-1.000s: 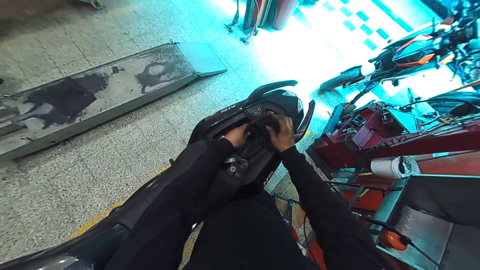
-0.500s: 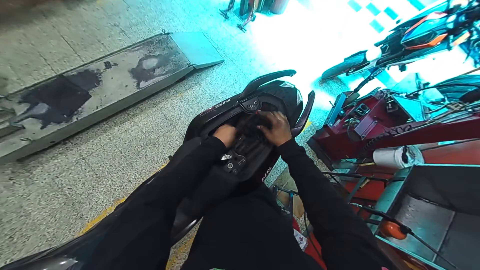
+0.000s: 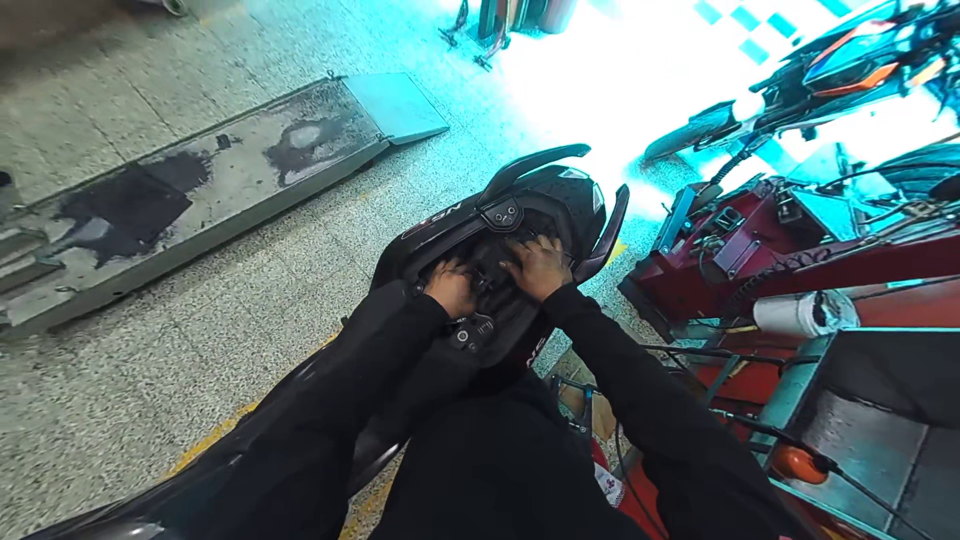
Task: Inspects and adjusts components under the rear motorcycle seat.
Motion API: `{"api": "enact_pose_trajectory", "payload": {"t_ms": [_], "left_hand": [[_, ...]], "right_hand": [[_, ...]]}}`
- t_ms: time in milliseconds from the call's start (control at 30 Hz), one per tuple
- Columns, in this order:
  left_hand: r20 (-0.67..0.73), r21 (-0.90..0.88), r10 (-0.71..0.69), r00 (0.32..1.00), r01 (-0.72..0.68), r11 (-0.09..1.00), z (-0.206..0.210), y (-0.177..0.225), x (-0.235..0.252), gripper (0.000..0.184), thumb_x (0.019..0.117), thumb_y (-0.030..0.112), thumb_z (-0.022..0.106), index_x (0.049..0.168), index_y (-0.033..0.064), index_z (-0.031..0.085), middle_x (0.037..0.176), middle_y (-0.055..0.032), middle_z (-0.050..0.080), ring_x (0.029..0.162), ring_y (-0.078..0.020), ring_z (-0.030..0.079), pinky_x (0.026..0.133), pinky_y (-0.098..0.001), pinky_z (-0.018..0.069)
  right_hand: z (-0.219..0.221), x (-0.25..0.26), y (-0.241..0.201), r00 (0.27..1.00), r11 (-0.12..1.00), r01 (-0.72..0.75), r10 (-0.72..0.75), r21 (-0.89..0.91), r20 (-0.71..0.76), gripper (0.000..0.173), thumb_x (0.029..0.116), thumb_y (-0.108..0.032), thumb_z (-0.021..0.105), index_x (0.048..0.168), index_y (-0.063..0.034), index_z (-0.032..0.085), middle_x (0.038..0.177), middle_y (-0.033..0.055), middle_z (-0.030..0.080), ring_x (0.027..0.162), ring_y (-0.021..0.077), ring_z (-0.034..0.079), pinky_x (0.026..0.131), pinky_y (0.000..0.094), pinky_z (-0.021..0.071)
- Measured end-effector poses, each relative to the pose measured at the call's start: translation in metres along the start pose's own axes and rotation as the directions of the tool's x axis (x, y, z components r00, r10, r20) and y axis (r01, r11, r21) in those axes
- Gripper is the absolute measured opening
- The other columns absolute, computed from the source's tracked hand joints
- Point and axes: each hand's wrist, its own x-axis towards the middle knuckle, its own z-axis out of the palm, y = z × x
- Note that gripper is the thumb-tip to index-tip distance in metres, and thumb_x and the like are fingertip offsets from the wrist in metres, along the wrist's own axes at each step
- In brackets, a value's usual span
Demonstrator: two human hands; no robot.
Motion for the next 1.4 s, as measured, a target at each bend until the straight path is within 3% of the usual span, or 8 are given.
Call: {"api": "enact_pose_trajectory", "payload": {"t_ms": [200, 267, 433, 600, 767, 1033, 1333, 1400], "left_hand": [[-0.237, -0.166, -0.078, 0.968, 0.039, 0.985, 0.012, 0.001, 0.001, 0.067, 0.0882, 0.055, 0.066, 0.136, 0.0076, 0.064, 0.131, -0.0136, 0.069, 0.132, -0.0318, 0.058, 0.117, -0.0516, 0.0385], [-0.218, -0.142, -0.067, 0.974, 0.036, 0.989, 0.014, 0.002, 0.001, 0.065, 0.0887, 0.061, 0.065, 0.131, 0.0123, 0.068, 0.129, -0.0115, 0.07, 0.133, -0.0318, 0.056, 0.116, -0.0531, 0.0379], [-0.307, -0.116, -0.048, 0.951, 0.013, 0.993, 0.02, 0.002, 0.001, 0.051, 0.0852, 0.059, 0.07, 0.112, 0.0156, 0.077, 0.13, -0.0124, 0.068, 0.134, -0.0369, 0.052, 0.113, -0.0561, 0.0395], [-0.288, -0.164, -0.06, 0.956, 0.012, 0.986, 0.015, 0.008, 0.001, 0.078, 0.0862, 0.052, 0.074, 0.149, 0.0106, 0.052, 0.144, -0.0152, 0.06, 0.135, -0.0324, 0.056, 0.116, -0.05, 0.0423], [-0.41, -0.175, -0.041, 0.911, -0.035, 0.984, 0.026, 0.007, 0.002, 0.062, 0.0836, 0.047, 0.077, 0.13, 0.0073, 0.067, 0.127, -0.0157, 0.069, 0.12, -0.0329, 0.066, 0.106, -0.0518, 0.0504], [-0.308, -0.097, -0.003, 0.952, -0.028, 0.995, 0.02, 0.011, 0.003, 0.058, 0.0938, 0.043, 0.065, 0.147, 0.0233, 0.057, 0.13, -0.0235, 0.064, 0.119, -0.04, 0.064, 0.104, -0.0551, 0.0492], [-0.551, -0.312, 0.035, 0.834, -0.245, 0.918, 0.034, -0.007, 0.003, 0.041, 0.0896, 0.023, 0.075, 0.124, 0.0021, 0.068, 0.127, -0.015, 0.069, 0.119, -0.027, 0.068, 0.105, -0.0456, 0.0546], [-0.553, -0.336, 0.026, 0.832, -0.252, 0.908, 0.034, -0.006, 0.003, 0.038, 0.09, 0.019, 0.075, 0.123, 0.0022, 0.069, 0.127, -0.015, 0.07, 0.12, -0.0264, 0.067, 0.106, -0.045, 0.0536]], "right_hand": [[0.007, -0.002, -0.011, 0.988, 0.996, -0.073, 0.079, 0.053, -0.129, 0.039, 0.0967, -0.042, 0.066, 0.133, -0.0309, 0.069, 0.127, 0.0122, 0.069, 0.134, 0.0384, 0.051, 0.113, 0.0591, 0.0367], [0.007, -0.002, -0.009, 0.985, 0.996, -0.056, 0.067, 0.074, -0.158, 0.036, 0.093, -0.038, 0.072, 0.127, -0.0268, 0.073, 0.136, 0.0149, 0.061, 0.134, 0.0396, 0.048, 0.111, 0.0612, 0.0385], [-0.002, 0.007, -0.003, 1.0, 0.999, 0.003, -0.004, 0.046, 0.012, 0.039, 0.098, -0.036, 0.067, 0.133, -0.0196, 0.069, 0.129, 0.0134, 0.066, 0.125, 0.035, 0.058, 0.104, 0.0605, 0.0431], [-0.004, 0.007, 0.0, 0.992, 0.996, 0.077, -0.081, 0.046, 0.092, 0.053, 0.0946, -0.035, 0.07, 0.142, -0.0151, 0.06, 0.141, 0.0161, 0.059, 0.131, 0.036, 0.056, 0.107, 0.0581, 0.0435], [-0.012, 0.004, 0.007, 0.975, 0.985, 0.165, -0.17, 0.05, 0.145, 0.074, 0.0824, -0.031, 0.084, 0.148, -0.0137, 0.054, 0.141, 0.0183, 0.058, 0.131, 0.0388, 0.055, 0.105, 0.061, 0.0429], [-0.005, 0.015, 0.005, 0.951, 0.972, 0.226, -0.208, -0.057, 0.23, 0.069, 0.0805, -0.019, 0.083, 0.144, -0.0092, 0.057, 0.134, 0.0171, 0.064, 0.126, 0.0376, 0.059, 0.103, 0.0603, 0.0454], [-0.011, 0.014, 0.018, 0.951, 0.944, 0.307, -0.309, 0.12, -0.004, 0.059, 0.0762, -0.02, 0.084, 0.13, -0.0054, 0.066, 0.129, 0.018, 0.065, 0.122, 0.0369, 0.061, 0.101, 0.0557, 0.0523], [-0.011, 0.012, 0.009, 0.934, 0.945, 0.327, -0.323, -0.004, 0.155, 0.081, 0.0738, -0.034, 0.088, 0.146, -0.0163, 0.055, 0.143, 0.016, 0.058, 0.129, 0.0396, 0.056, 0.099, 0.062, 0.0485]]}}
